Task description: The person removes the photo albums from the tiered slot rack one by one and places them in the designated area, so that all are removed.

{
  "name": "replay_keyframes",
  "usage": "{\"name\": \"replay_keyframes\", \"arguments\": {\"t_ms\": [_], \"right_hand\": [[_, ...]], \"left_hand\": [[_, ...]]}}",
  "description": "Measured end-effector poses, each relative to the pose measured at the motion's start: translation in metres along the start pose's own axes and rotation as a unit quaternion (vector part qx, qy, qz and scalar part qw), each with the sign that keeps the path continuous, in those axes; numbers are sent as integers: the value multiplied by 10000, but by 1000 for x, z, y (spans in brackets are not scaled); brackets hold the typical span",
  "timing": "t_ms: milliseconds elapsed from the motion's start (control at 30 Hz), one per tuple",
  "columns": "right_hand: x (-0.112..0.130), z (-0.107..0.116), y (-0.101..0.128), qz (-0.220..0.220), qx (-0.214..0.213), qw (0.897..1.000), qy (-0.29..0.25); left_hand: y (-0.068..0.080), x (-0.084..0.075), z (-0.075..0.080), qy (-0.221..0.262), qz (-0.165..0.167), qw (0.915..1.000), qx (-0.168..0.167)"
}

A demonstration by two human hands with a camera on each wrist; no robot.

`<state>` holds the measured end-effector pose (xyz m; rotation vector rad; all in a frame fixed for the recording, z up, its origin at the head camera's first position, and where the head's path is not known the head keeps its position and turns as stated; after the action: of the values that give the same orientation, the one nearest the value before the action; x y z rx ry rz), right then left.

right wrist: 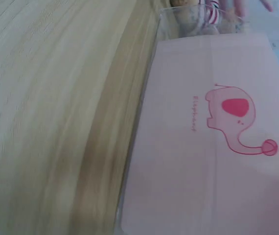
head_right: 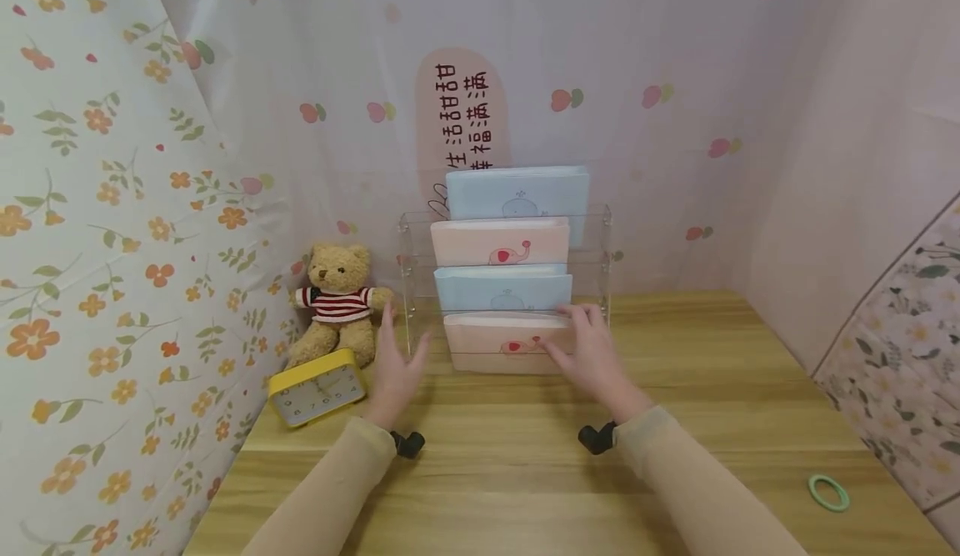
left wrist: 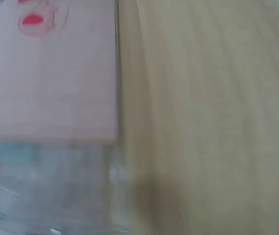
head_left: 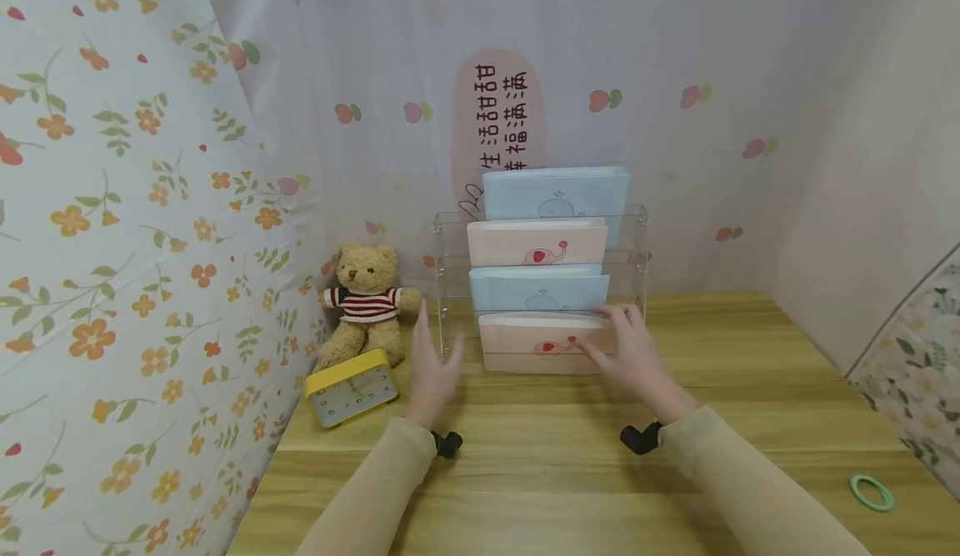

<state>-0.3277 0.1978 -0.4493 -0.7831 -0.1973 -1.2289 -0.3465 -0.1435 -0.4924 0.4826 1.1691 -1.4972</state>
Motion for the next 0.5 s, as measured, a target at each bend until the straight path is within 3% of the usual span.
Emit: {"name": "replay_keyframes", "arguments": {"t_ms": [233, 500], "right_hand": [[-6, -7, 0, -216, -148, 9991, -340], [-9, -14, -3, -201, -218, 9970, -712]], "left_hand": [[-1, 33, -8, 884, 418, 9952, -22], [3, 48, -14, 1538, 794, 9847, -177]]}}
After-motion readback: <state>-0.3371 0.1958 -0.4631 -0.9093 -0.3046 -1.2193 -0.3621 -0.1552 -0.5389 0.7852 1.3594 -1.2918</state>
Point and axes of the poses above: each hand's wrist, its own y-axis away from the middle knuckle, its own z-axis out of the back of the hand, x = y × z, the point moved 5 cm from there along -y, towards the middle knuckle
